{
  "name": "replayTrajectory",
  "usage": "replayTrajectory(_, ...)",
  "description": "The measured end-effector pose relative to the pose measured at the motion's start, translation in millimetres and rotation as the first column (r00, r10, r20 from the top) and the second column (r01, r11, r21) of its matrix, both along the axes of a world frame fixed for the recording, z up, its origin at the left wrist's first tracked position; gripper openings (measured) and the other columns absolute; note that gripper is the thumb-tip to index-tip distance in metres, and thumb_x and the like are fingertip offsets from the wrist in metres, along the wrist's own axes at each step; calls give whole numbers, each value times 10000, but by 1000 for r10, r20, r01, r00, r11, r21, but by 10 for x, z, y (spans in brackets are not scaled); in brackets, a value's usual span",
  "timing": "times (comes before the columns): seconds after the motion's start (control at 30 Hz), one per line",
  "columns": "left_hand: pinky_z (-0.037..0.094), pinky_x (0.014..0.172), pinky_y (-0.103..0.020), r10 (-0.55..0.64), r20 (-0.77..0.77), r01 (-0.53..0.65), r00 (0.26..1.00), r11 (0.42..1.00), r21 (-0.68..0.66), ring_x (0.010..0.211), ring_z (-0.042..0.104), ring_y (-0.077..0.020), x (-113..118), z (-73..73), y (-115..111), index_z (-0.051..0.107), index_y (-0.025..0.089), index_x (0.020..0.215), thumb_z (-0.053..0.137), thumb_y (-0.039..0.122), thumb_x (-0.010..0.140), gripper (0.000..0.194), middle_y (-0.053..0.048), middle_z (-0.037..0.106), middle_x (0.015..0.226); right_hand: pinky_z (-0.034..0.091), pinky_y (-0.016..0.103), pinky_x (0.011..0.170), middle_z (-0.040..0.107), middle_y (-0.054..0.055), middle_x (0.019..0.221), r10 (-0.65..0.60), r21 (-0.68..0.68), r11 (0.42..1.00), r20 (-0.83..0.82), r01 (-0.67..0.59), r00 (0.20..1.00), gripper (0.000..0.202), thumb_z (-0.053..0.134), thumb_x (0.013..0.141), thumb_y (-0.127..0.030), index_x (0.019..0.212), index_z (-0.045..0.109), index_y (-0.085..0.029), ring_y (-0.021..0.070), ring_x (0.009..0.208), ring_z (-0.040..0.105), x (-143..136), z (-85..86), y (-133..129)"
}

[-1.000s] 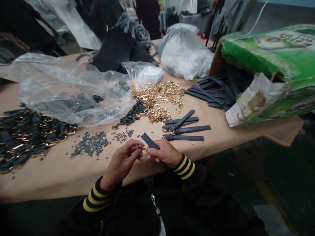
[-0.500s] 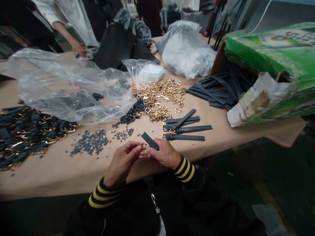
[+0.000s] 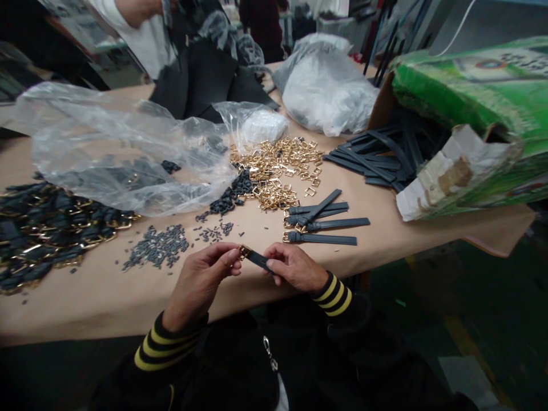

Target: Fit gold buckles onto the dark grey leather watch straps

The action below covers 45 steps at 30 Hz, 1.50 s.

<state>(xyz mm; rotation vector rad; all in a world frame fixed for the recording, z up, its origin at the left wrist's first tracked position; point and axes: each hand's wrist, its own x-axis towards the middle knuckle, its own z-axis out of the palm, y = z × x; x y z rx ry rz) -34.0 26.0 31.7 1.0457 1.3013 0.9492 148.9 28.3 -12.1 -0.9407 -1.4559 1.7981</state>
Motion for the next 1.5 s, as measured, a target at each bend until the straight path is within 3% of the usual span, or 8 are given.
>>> replayTrajectory(0.3, 395, 423, -83, 19, 381, 91, 925, 959, -269, 465, 470, -9, -15, -51, -8, 620, 99, 779, 699, 241, 678, 191, 36, 525, 558, 366, 173, 438, 602, 10, 717, 83, -29, 996, -103, -87, 991, 169, 553, 796, -286, 855, 526, -131, 40, 441, 473, 90, -59, 42)
replayTrajectory(0.43, 451, 468, -124, 22, 130, -17, 991, 999, -41, 495, 526, -38, 17, -10, -41, 618, 110, 827, 662, 233, 716, 170, 18, 585, 608, 354, 171, 442, 579, -2, 698, -43, -23, 999, -4, 42, 999, 165, 536, 806, -289, 835, 533, -127, 35, 442, 450, 99, -132, 79)
replayTrajectory(0.57, 488, 502, -163, -31, -66, 34, 997, 998, 54, 503, 555, -65, 55, 54, -78, 622, 117, 840, 634, 242, 740, 161, 20, 595, 580, 356, 175, 442, 559, -7, 704, -180, -19, 983, 47, 181, 983, 170, 543, 795, -295, 836, 542, -130, 37, 444, 454, 56, -141, 83)
replayTrajectory(0.77, 493, 518, -173, -47, -99, 55, 994, 995, 83, 509, 565, -71, 79, 116, -87, 619, 129, 853, 619, 245, 754, 153, 23, 601, 590, 379, 176, 455, 566, 2, 736, -86, -56, 995, -75, 82, 993, 205, 573, 784, -306, 875, 574, -122, 41, 465, 492, 16, -92, 48)
replayTrajectory(0.93, 468, 501, -140, -39, 55, 37, 998, 999, 35, 501, 543, -50, 31, 126, -48, 619, 125, 830, 630, 234, 750, 136, 23, 592, 577, 380, 168, 445, 560, -4, 692, -1, -71, 997, -150, -10, 989, 189, 594, 780, -287, 850, 583, -112, 37, 452, 494, 65, -87, 36)
replayTrajectory(1.13, 398, 431, -89, -28, 385, 112, 923, 973, -199, 468, 483, -18, 44, 60, -37, 615, 107, 795, 686, 225, 697, 170, 28, 553, 552, 390, 163, 432, 554, -12, 672, 31, -41, 998, -229, -41, 973, 189, 605, 774, -287, 848, 570, -116, 39, 448, 504, 39, -42, 25)
replayTrajectory(1.4, 373, 410, -109, 59, 438, 51, 897, 970, -236, 481, 471, -30, 275, -163, -104, 549, 107, 748, 716, 228, 648, 230, 24, 536, 600, 416, 160, 421, 551, -19, 749, -257, 123, 956, -93, 267, 962, 152, 580, 782, -218, 891, 483, -176, 44, 473, 499, -96, 102, -86)
replayTrajectory(1.5, 383, 426, -128, 18, 423, 75, 906, 977, -201, 482, 466, -40, 285, -186, -124, 513, 143, 778, 667, 227, 699, 193, 43, 518, 591, 434, 179, 464, 589, 6, 816, -265, 286, 927, 41, 243, 963, 157, 543, 806, -193, 962, 538, -181, 50, 492, 506, -94, 138, -114)
